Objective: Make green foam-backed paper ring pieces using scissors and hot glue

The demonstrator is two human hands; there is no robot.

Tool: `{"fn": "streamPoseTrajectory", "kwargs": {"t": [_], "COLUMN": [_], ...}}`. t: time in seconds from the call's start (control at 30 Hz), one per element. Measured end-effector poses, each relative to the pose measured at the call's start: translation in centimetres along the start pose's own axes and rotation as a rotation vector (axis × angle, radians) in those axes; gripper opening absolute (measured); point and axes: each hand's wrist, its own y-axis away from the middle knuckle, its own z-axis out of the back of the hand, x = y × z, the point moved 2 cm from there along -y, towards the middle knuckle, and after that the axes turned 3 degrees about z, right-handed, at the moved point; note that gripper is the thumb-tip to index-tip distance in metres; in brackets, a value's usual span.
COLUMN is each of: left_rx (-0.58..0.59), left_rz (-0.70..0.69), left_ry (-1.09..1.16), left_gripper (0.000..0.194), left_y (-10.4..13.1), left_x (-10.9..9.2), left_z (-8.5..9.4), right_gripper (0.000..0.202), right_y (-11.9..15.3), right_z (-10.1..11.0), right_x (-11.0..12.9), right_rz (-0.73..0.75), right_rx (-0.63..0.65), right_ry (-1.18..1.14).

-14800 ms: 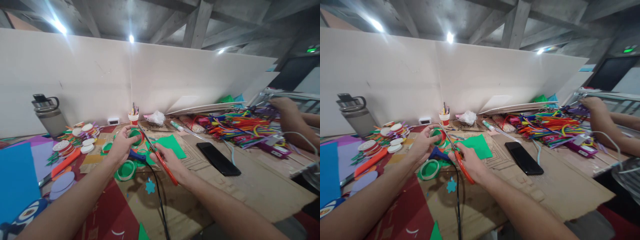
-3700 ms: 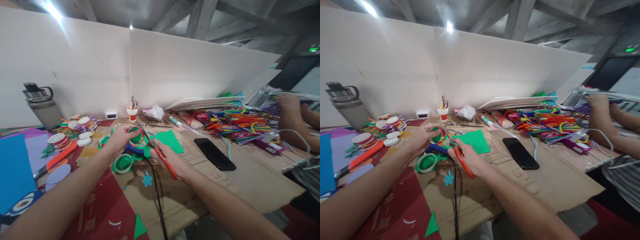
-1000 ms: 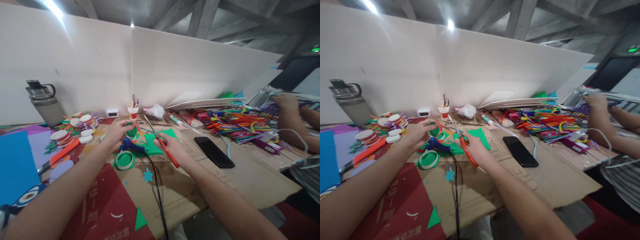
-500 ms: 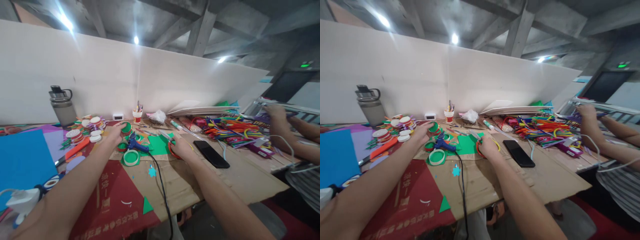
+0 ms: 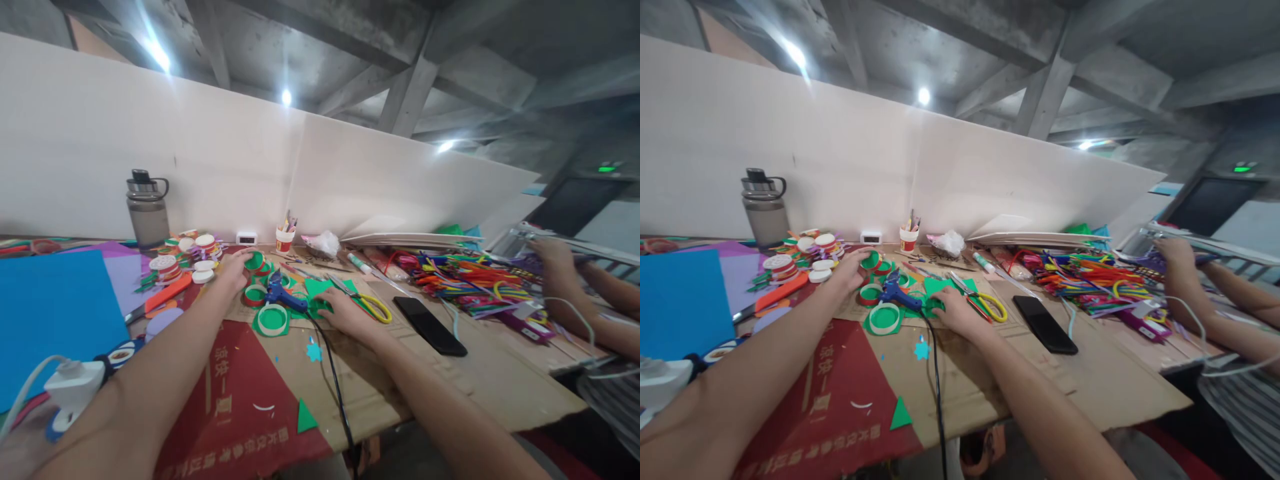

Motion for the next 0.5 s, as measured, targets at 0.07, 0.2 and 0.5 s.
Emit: {"fn": "streamPoseTrajectory", "kwargs": {"t": [0.07,0.2,0.5], "left_rx": [-0.007,-0.013,-0.055], "left_rz": [-0.011,-0.01,0.095], "left_ry": [0.009,0.046,0.166], "left_gripper": [0.016,0.018,0.017], "left_y": [-0.1,-0.4,-1.4], "left_x": [0.0,-0.1,-0.2], "left_z": [0.1,0.2,-0.1], "right_gripper": [0.022,0.011,0.012], "right_y": [-0.3,-0.9,-1.1], "right_z": [-0.7,-1.2,-1.6], "right_x": [-0.2,-0.6,-0.3], "right_rz": [0.038,0.008,-0.048], "right_rx": [-0.007,-0.04,-0.056], "right_ry": [-0.057,-0.075,-0.067]}}
